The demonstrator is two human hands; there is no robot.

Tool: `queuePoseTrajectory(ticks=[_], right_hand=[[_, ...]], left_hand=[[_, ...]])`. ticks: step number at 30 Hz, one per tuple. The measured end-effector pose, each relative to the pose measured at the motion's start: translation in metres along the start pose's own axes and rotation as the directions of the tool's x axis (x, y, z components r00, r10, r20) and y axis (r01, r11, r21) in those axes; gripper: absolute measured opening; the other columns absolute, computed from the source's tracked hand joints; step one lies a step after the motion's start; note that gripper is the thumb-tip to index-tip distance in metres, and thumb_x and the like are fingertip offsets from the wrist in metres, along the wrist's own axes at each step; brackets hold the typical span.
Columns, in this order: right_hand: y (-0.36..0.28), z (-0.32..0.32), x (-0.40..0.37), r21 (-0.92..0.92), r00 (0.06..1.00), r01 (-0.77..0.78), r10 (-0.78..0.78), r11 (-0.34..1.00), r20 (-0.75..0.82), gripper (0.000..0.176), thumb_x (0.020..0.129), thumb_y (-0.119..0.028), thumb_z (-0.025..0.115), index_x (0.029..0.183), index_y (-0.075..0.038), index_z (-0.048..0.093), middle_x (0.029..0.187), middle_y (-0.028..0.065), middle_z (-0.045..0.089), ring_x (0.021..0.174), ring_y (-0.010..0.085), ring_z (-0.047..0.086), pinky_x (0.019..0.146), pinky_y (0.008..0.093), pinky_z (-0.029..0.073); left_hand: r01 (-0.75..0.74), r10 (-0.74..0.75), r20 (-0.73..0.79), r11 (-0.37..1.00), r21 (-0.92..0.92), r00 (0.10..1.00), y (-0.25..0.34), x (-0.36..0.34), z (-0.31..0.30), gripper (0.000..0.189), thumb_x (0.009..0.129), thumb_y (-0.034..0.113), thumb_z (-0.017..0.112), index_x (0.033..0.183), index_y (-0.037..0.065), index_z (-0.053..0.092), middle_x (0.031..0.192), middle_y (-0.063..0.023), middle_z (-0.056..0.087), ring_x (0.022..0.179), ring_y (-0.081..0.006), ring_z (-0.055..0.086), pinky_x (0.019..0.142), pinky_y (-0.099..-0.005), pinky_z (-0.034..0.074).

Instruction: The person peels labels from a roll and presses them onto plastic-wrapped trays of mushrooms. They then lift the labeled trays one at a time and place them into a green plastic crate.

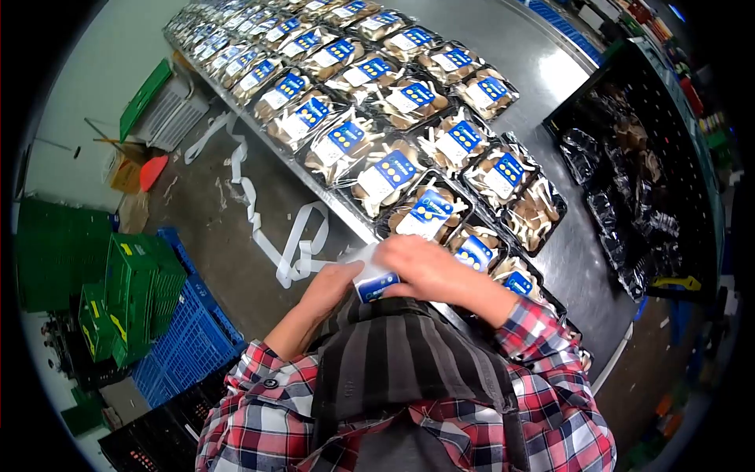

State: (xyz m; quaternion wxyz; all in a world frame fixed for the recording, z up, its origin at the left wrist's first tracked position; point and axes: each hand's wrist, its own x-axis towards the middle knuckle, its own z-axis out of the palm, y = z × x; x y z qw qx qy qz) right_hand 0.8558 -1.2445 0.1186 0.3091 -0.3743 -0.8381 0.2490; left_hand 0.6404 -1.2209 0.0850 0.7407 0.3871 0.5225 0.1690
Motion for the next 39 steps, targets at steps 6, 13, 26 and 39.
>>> queuePoseTrajectory(ticks=[6, 13, 26, 39], right_hand=[[-0.008, 0.03, -0.008, -0.228, 0.968, 0.158, -0.196, 0.961, -0.158, 0.007, 0.073, -0.012, 0.053, 0.077, -0.007, 0.05, 0.077, 0.0064, 0.048, 0.075, 0.0226, 0.051, 0.065, 0.0341, 0.042], [-0.009, 0.025, -0.027, -0.116, 0.972, -0.084, 0.056, 0.99, -0.227, 0.012, 0.075, -0.014, 0.055, 0.077, -0.003, 0.049, 0.083, 0.0091, 0.048, 0.081, 0.0261, 0.049, 0.07, 0.0363, 0.041], [0.023, -0.086, -0.1, -0.32, 0.799, -0.417, 0.174, 0.851, -0.576, 0.016, 0.077, -0.016, 0.062, 0.091, -0.01, 0.06, 0.082, 0.002, 0.057, 0.074, 0.0187, 0.056, 0.064, 0.032, 0.048], [0.172, -0.141, -0.211, -0.079, 0.462, -0.883, 0.829, 0.462, -0.315, 0.025, 0.077, -0.03, 0.066, 0.092, -0.012, 0.057, 0.076, 0.0045, 0.061, 0.068, 0.0206, 0.058, 0.057, 0.0326, 0.045]], left_hand=[[-0.138, 0.099, -0.288, 0.983, -0.119, 0.953, -0.001, 0.018, 0.006, 0.021, 0.079, 0.019, 0.053, 0.067, 0.001, 0.055, 0.062, -0.002, 0.051, 0.054, -0.013, 0.05, 0.05, -0.0298, 0.038], [0.019, -0.026, -0.124, 0.999, -0.05, 0.992, 0.007, 0.013, 0.024, 0.019, 0.081, 0.017, 0.051, 0.074, 0.0, 0.055, 0.066, -0.0029, 0.052, 0.053, -0.0129, 0.051, 0.05, -0.0264, 0.041], [0.022, -0.134, -0.21, 0.886, -0.463, 0.969, -0.035, 0.072, -0.044, 0.016, 0.081, 0.019, 0.05, 0.076, 0.004, 0.051, 0.071, -0.0073, 0.058, 0.066, -0.0202, 0.061, 0.065, -0.0346, 0.053], [0.166, -0.169, 0.102, 0.986, 0.029, 0.98, -0.004, -0.012, -0.006, 0.021, 0.086, 0.015, 0.05, 0.095, -0.003, 0.057, 0.09, -0.0106, 0.06, 0.08, -0.022, 0.057, 0.071, -0.0328, 0.045]])
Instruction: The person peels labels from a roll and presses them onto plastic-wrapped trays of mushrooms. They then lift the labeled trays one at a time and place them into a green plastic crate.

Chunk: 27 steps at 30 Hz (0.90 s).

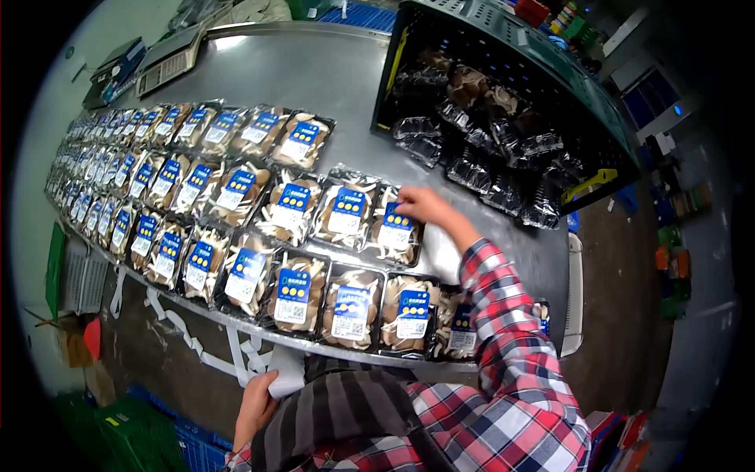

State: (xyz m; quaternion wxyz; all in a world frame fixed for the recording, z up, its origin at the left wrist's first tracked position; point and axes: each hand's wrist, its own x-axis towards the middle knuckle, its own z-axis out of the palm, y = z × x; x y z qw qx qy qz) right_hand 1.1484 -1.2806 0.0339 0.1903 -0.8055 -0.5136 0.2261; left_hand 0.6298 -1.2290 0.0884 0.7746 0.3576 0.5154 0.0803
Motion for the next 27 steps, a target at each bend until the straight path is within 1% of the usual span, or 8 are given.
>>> queuePoseTrajectory(ticks=[1, 3, 5, 9, 11, 15, 19, 27], right_hand=[[-0.003, 0.01, -0.004, -0.21, 0.999, -0.006, -0.004, 0.978, -0.049, 0.03, 0.075, -0.035, 0.067, 0.094, -0.013, 0.057, 0.081, 0.0093, 0.064, 0.075, 0.0277, 0.061, 0.063, 0.0368, 0.047], [-0.023, -0.002, -0.017, -0.117, 0.991, -0.103, 0.092, 0.988, -0.095, 0.037, 0.074, -0.042, 0.065, 0.096, -0.014, 0.056, 0.089, 0.0159, 0.063, 0.083, 0.0343, 0.06, 0.071, 0.0407, 0.046], [-0.005, -0.011, -0.022, -0.143, 0.904, -0.167, 0.093, 0.976, -0.418, 0.036, 0.075, -0.039, 0.066, 0.097, -0.012, 0.055, 0.084, 0.0155, 0.064, 0.081, 0.033, 0.061, 0.068, 0.0407, 0.047], [0.067, -0.082, -0.024, -0.02, 0.526, -0.299, 0.147, 0.954, -0.838, 0.036, 0.075, -0.032, 0.068, 0.097, -0.008, 0.053, 0.085, 0.0159, 0.059, 0.081, 0.0321, 0.059, 0.069, 0.0408, 0.048], [0.079, -0.123, -0.027, -0.186, 0.43, -0.447, 0.029, 0.875, -0.902, 0.049, 0.074, -0.035, 0.068, 0.11, -0.008, 0.048, 0.1, 0.0167, 0.054, 0.091, 0.0325, 0.057, 0.072, 0.0418, 0.048], [0.086, -0.152, -0.01, -0.245, 0.591, -0.699, 0.351, 0.671, -0.726, 0.08, 0.071, -0.04, 0.07, 0.132, -0.013, 0.028, 0.12, 0.017, 0.044, 0.102, 0.0359, 0.053, 0.079, 0.0436, 0.048], [0.131, -0.161, 0.014, -0.343, 0.636, -0.676, 0.282, 0.652, -0.719, 0.053, 0.071, -0.026, 0.069, 0.11, -0.007, 0.038, 0.105, 0.0165, 0.052, 0.086, 0.035, 0.06, 0.066, 0.0407, 0.053], [0.061, -0.21, -0.067, -0.068, 0.562, -0.567, 0.325, 0.821, -0.76, 0.061, 0.071, -0.034, 0.062, 0.126, -0.013, 0.045, 0.112, 0.0191, 0.057, 0.094, 0.0356, 0.058, 0.077, 0.0413, 0.047]], left_hand=[[0.04, -0.04, 0.016, 0.999, -0.026, 0.999, -0.004, 0.002, -0.004, 0.022, 0.088, 0.015, 0.048, 0.096, -0.003, 0.056, 0.091, -0.0112, 0.06, 0.081, -0.0222, 0.057, 0.071, -0.0334, 0.045], [0.116, -0.112, 0.062, 0.991, -0.065, 0.992, -0.006, 0.01, -0.006, 0.023, 0.091, 0.016, 0.045, 0.098, -0.004, 0.055, 0.094, -0.0123, 0.06, 0.082, -0.0228, 0.057, 0.072, -0.0345, 0.044], [0.204, -0.187, 0.087, 0.935, -0.289, 0.978, 0.0, 0.005, 0.007, 0.03, 0.094, 0.023, 0.042, 0.104, -0.003, 0.053, 0.1, -0.0143, 0.059, 0.09, -0.0213, 0.057, 0.079, -0.0329, 0.045], [0.363, -0.371, 0.173, 0.928, 0.079, 0.912, -0.026, 0.019, -0.036, 0.039, 0.093, 0.026, 0.046, 0.12, -0.002, 0.048, 0.114, -0.0119, 0.056, 0.102, -0.0197, 0.056, 0.09, -0.0298, 0.043], [0.387, -0.413, 0.166, 0.907, 0.169, 0.896, -0.015, 0.006, -0.013, 0.036, 0.093, 0.021, 0.047, 0.121, -0.002, 0.048, 0.115, -0.011, 0.056, 0.103, -0.0184, 0.056, 0.09, -0.0286, 0.043], [0.354, -0.35, 0.187, 0.935, 0.013, 0.918, -0.009, -0.01, 0.023, 0.034, 0.091, 0.012, 0.05, 0.123, -0.001, 0.048, 0.116, -0.0079, 0.056, 0.103, -0.0149, 0.054, 0.09, -0.0269, 0.042], [0.285, -0.315, 0.297, 0.948, 0.142, 0.901, -0.055, 0.011, 0.006, 0.037, 0.088, 0.023, 0.058, 0.118, 0.002, 0.053, 0.109, -0.0014, 0.059, 0.099, -0.0091, 0.054, 0.086, -0.0236, 0.042], [0.392, -0.355, 0.284, 0.916, -0.082, 0.891, -0.045, -0.005, 0.012, 0.039, 0.084, 0.008, 0.057, 0.122, 0.001, 0.049, 0.109, -0.0057, 0.059, 0.097, -0.014, 0.057, 0.085, -0.0258, 0.045]])
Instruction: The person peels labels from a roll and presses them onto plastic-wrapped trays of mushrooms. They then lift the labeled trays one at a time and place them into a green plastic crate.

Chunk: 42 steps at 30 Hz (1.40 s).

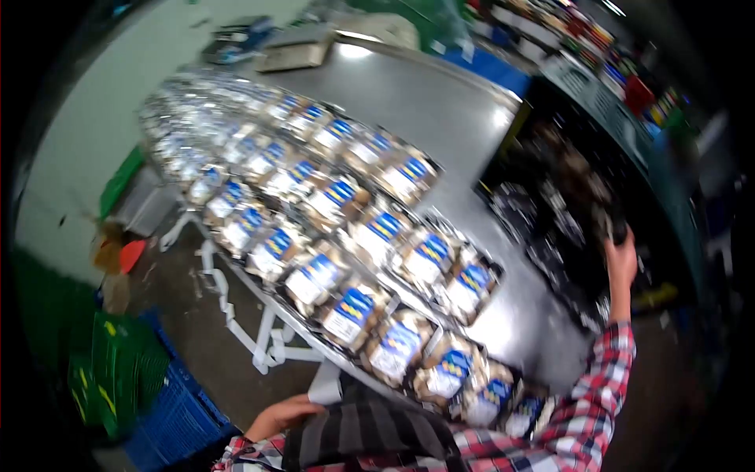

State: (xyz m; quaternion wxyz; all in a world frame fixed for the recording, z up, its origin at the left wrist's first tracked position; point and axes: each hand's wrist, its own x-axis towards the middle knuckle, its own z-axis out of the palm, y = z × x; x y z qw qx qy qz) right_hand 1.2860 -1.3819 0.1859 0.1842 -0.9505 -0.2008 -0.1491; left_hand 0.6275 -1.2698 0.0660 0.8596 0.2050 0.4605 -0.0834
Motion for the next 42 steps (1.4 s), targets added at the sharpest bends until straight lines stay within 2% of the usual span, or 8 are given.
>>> queuePoseTrajectory(ticks=[3, 10, 19, 24, 26, 30, 36, 42], right_hand=[[0.04, -0.039, -0.013, 0.074, 0.974, 0.225, -0.223, 0.971, -0.041, 0.06, 0.071, -0.032, 0.059, 0.124, -0.005, 0.049, 0.109, 0.0213, 0.058, 0.098, 0.0334, 0.056, 0.084, 0.0377, 0.044], [0.028, -0.076, -0.045, 0.511, 0.892, -0.083, -0.166, 0.855, 0.421, 0.05, 0.074, -0.012, 0.056, 0.122, -0.001, 0.05, 0.104, 0.0088, 0.06, 0.083, 0.014, 0.056, 0.073, 0.0241, 0.045], [0.031, 0.144, -0.11, 0.442, 0.388, -0.186, -0.348, 0.878, 0.853, 0.044, 0.074, -0.027, 0.062, 0.11, -0.002, 0.057, 0.099, 0.0045, 0.061, 0.092, 0.0136, 0.053, 0.081, 0.026, 0.042], [-0.026, 0.104, -0.122, 0.144, 0.602, 0.744, -0.748, 0.653, 0.281, 0.028, 0.07, -0.02, 0.067, 0.09, -0.003, 0.058, 0.089, 0.0149, 0.056, 0.088, 0.0293, 0.052, 0.077, 0.0361, 0.043], [-0.072, 0.062, -0.152, 0.614, 0.624, 0.459, -0.724, 0.643, 0.293, 0.016, 0.073, -0.013, 0.064, 0.085, -0.005, 0.058, 0.089, 0.0145, 0.055, 0.086, 0.0289, 0.055, 0.077, 0.0376, 0.044], [-0.144, 0.015, -0.262, 0.927, 0.169, 0.299, -0.969, 0.227, 0.183, 0.023, 0.073, -0.015, 0.067, 0.089, -0.004, 0.056, 0.09, 0.0128, 0.054, 0.086, 0.0299, 0.054, 0.076, 0.0367, 0.044], [-0.189, 0.017, -0.37, 0.869, -0.214, 0.475, -0.976, -0.138, -0.038, 0.007, 0.076, -0.008, 0.049, 0.082, -0.005, 0.052, 0.078, 0.0083, 0.052, 0.08, 0.0263, 0.052, 0.07, 0.0353, 0.044], [-0.159, -0.007, -0.362, 0.843, -0.078, 0.495, -0.977, -0.211, -0.198, 0.004, 0.076, -0.012, 0.052, 0.08, -0.01, 0.053, 0.082, 0.0049, 0.052, 0.08, 0.0216, 0.053, 0.068, 0.0337, 0.044]], left_hand=[[0.064, -0.067, 0.117, 0.998, 0.026, 0.991, -0.008, 0.021, -0.021, 0.043, 0.082, 0.003, 0.056, 0.124, -0.001, 0.046, 0.114, -0.0073, 0.056, 0.103, -0.0154, 0.054, 0.09, -0.0267, 0.042], [0.18, -0.203, 0.11, 0.965, 0.19, 0.973, -0.024, 0.039, -0.009, 0.042, 0.086, 0.007, 0.053, 0.127, 0.002, 0.044, 0.111, -0.0051, 0.057, 0.101, -0.0145, 0.054, 0.089, -0.0259, 0.042], [-0.295, 0.269, -0.301, 0.955, -0.043, 0.915, -0.054, 0.039, 0.023, 0.02, 0.09, 0.019, 0.053, 0.088, 0.0, 0.06, 0.071, -0.0018, 0.06, 0.061, -0.0089, 0.053, 0.058, -0.0211, 0.042], [-0.509, 0.439, -0.401, 0.857, -0.082, 0.804, -0.026, 0.032, 0.07, 0.022, 0.087, 0.022, 0.056, 0.073, 0.004, 0.056, 0.062, -0.0002, 0.053, 0.049, -0.0068, 0.046, 0.043, -0.0212, 0.033], [-0.576, 0.517, -0.35, 0.813, -0.086, 0.781, -0.018, 0.03, 0.081, 0.026, 0.088, 0.021, 0.055, 0.085, -0.004, 0.061, 0.078, -0.006, 0.061, 0.069, -0.0121, 0.057, 0.064, -0.025, 0.045], [-0.601, 0.595, -0.402, 0.789, 0.128, 0.696, -0.009, 0.022, 0.098, 0.03, 0.089, 0.021, 0.051, 0.082, -0.006, 0.062, 0.077, -0.0024, 0.061, 0.07, -0.0097, 0.055, 0.065, -0.0234, 0.042], [-0.513, 0.884, -0.078, 0.337, 0.79, 0.461, -0.024, 0.019, 0.077, 0.027, 0.086, 0.019, 0.047, 0.077, -0.004, 0.057, 0.062, -0.012, 0.055, 0.061, -0.0095, 0.051, 0.057, -0.0264, 0.039], [-0.516, 0.388, -0.581, 0.854, -0.064, 0.715, -0.029, 0.058, 0.062, 0.024, 0.08, 0.02, 0.05, 0.065, 0.001, 0.055, 0.057, -0.0031, 0.05, 0.049, -0.0153, 0.048, 0.044, -0.0307, 0.036]])
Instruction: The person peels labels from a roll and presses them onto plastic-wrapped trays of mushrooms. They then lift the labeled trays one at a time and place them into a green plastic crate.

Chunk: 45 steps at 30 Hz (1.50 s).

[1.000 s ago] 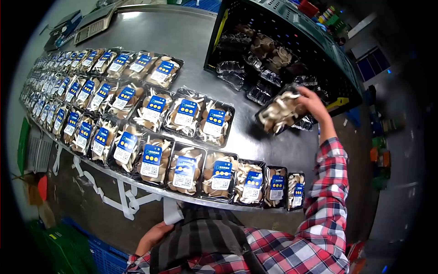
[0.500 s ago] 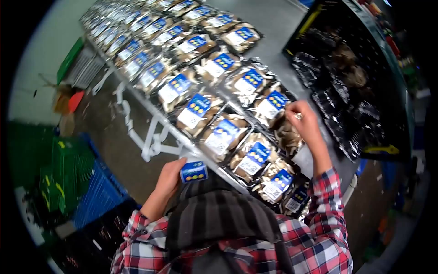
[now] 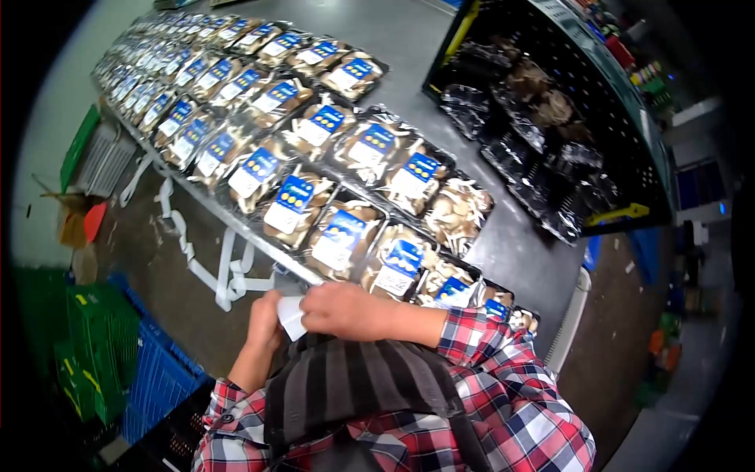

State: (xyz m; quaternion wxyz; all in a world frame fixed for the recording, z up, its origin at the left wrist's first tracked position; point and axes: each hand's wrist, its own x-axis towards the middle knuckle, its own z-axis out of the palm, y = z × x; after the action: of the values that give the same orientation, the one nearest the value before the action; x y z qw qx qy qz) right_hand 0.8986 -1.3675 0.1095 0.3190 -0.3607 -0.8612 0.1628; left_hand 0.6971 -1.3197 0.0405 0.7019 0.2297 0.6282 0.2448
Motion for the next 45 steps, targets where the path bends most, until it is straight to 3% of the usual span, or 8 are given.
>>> queuePoseTrajectory(ticks=[3, 6, 12, 15, 26, 33, 38, 45], right_hand=[[0.02, -0.061, -0.033, -0.015, 0.871, -0.479, 0.473, 0.878, -0.136, 0.008, 0.078, -0.014, 0.054, 0.082, -0.009, 0.058, 0.085, 0.0073, 0.054, 0.079, 0.025, 0.055, 0.068, 0.0354, 0.046], [0.066, -0.159, -0.092, 0.529, 0.415, -0.759, 0.908, 0.38, -0.058, 0.017, 0.082, -0.019, 0.06, 0.093, -0.006, 0.057, 0.078, 0.003, 0.059, 0.07, 0.014, 0.057, 0.06, 0.0267, 0.045], [0.148, -0.18, -0.189, 0.501, 0.348, -0.822, 0.936, 0.272, 0.063, 0.014, 0.081, -0.013, 0.065, 0.084, -0.008, 0.053, 0.064, -0.0031, 0.052, 0.053, 0.0041, 0.05, 0.043, 0.0207, 0.04], [0.165, -0.139, -0.199, -0.106, 0.541, -0.841, 0.827, 0.53, -0.155, 0.024, 0.077, -0.026, 0.067, 0.089, -0.009, 0.054, 0.069, 0.007, 0.059, 0.062, 0.0214, 0.059, 0.056, 0.0337, 0.046], [0.17, -0.32, -0.278, -0.739, 0.463, -0.527, 0.587, -0.42, -0.664, 0.057, 0.076, -0.008, 0.054, 0.128, -0.026, 0.042, 0.131, 0.0097, 0.04, 0.117, 0.0317, 0.041, 0.098, 0.0472, 0.03], [0.16, -0.376, -0.263, -0.699, 0.406, -0.635, 0.627, -0.329, -0.664, 0.05, 0.07, -0.026, 0.067, 0.116, -0.017, 0.05, 0.105, 0.0076, 0.055, 0.103, 0.0258, 0.048, 0.085, 0.0401, 0.04], [0.08, -0.379, -0.244, -0.217, 0.382, -0.924, 0.707, 0.316, -0.595, 0.044, 0.075, -0.013, 0.062, 0.118, -0.006, 0.053, 0.091, 0.0151, 0.063, 0.082, 0.0268, 0.061, 0.073, 0.0326, 0.047], [0.114, -0.257, -0.299, 0.092, 0.216, -0.971, 0.974, 0.222, -0.067, 0.034, 0.076, -0.015, 0.062, 0.107, -0.001, 0.059, 0.087, 0.0104, 0.064, 0.074, 0.0171, 0.06, 0.067, 0.0289, 0.048]], left_hand=[[0.027, -0.018, 0.05, 0.985, -0.17, 0.999, -0.003, 0.015, -0.013, 0.019, 0.083, 0.018, 0.047, 0.076, 0.001, 0.054, 0.069, -0.0072, 0.056, 0.059, -0.0194, 0.056, 0.058, -0.0306, 0.048], [0.103, -0.058, 0.204, 0.97, -0.219, 0.977, -0.004, 0.006, -0.02, 0.018, 0.081, 0.015, 0.049, 0.086, -0.002, 0.054, 0.08, -0.0098, 0.058, 0.075, -0.0203, 0.059, 0.07, -0.0333, 0.049], [0.199, -0.207, 0.294, 0.978, 0.056, 0.933, -0.005, -0.045, -0.006, 0.021, 0.08, 0.015, 0.055, 0.087, -0.005, 0.057, 0.082, -0.0111, 0.059, 0.074, -0.0204, 0.058, 0.069, -0.0313, 0.046], [0.265, -0.263, 0.389, 0.963, 0.05, 0.883, 0.009, -0.071, 0.008, 0.039, 0.087, 0.023, 0.053, 0.107, -0.01, 0.05, 0.099, -0.0172, 0.06, 0.09, -0.0251, 0.059, 0.084, -0.0328, 0.045], [0.348, -0.441, 0.406, 0.893, 0.284, 0.8, -0.005, -0.082, -0.009, 0.039, 0.087, 0.016, 0.055, 0.12, -0.003, 0.047, 0.109, -0.0112, 0.059, 0.095, -0.0193, 0.058, 0.085, -0.0315, 0.046], [0.292, -0.439, 0.352, 0.87, 0.397, 0.827, -0.019, -0.072, -0.007, 0.035, 0.086, 0.013, 0.057, 0.116, -0.002, 0.05, 0.105, -0.009, 0.06, 0.093, -0.0167, 0.058, 0.082, -0.0298, 0.046], [0.277, -0.445, 0.372, 0.862, 0.425, 0.815, -0.023, -0.059, -0.027, 0.034, 0.085, 0.016, 0.059, 0.113, -0.002, 0.052, 0.101, -0.0068, 0.06, 0.094, -0.0141, 0.054, 0.082, -0.0284, 0.043], [0.144, -0.316, 0.294, 0.862, 0.486, 0.902, -0.037, -0.021, -0.053, 0.021, 0.086, 0.018, 0.057, 0.094, -0.001, 0.06, 0.084, -0.0035, 0.061, 0.07, -0.0101, 0.054, 0.064, -0.0218, 0.042]])
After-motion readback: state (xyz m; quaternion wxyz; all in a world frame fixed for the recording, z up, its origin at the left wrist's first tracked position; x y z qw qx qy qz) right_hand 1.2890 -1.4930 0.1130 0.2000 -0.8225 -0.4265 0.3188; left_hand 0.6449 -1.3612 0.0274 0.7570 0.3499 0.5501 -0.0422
